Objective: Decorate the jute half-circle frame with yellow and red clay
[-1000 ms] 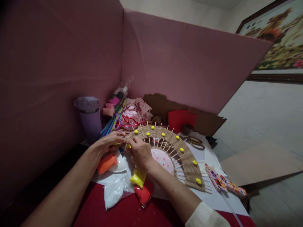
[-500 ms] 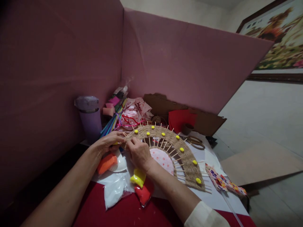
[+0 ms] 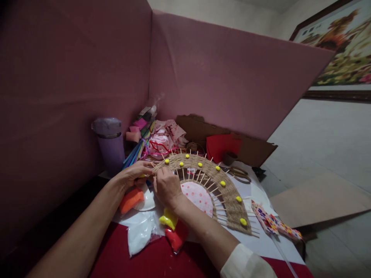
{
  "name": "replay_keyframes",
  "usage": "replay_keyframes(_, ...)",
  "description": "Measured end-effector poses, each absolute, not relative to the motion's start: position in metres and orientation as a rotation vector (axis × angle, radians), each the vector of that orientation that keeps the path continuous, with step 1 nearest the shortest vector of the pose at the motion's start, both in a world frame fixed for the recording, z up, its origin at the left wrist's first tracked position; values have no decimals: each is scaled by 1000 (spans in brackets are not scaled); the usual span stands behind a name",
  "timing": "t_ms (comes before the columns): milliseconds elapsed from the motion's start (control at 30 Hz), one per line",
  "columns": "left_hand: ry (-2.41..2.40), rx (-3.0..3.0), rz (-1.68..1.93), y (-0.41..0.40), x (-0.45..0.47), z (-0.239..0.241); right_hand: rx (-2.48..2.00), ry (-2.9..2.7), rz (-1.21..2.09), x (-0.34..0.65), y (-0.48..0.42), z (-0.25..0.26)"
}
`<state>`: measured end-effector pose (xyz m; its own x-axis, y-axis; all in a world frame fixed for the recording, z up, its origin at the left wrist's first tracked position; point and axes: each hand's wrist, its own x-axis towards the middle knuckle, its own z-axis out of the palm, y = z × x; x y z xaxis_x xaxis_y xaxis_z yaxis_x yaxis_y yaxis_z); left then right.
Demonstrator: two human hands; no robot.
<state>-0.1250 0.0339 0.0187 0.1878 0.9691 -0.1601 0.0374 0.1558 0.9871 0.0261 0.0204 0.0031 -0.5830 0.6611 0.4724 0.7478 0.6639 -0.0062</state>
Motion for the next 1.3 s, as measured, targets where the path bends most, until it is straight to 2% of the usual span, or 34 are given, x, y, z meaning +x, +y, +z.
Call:
replay_keyframes(333, 1160, 1218, 930, 32, -126, 21, -1024, -2412, -69, 59, 33, 7)
replay_keyframes(700, 1167, 1211, 931, 33, -125, 21, -917, -2588, -261, 67, 19, 3)
replay_keyframes(1300, 1127, 1220, 936, 35, -127, 15, -886, -2615, -267, 70, 21, -2)
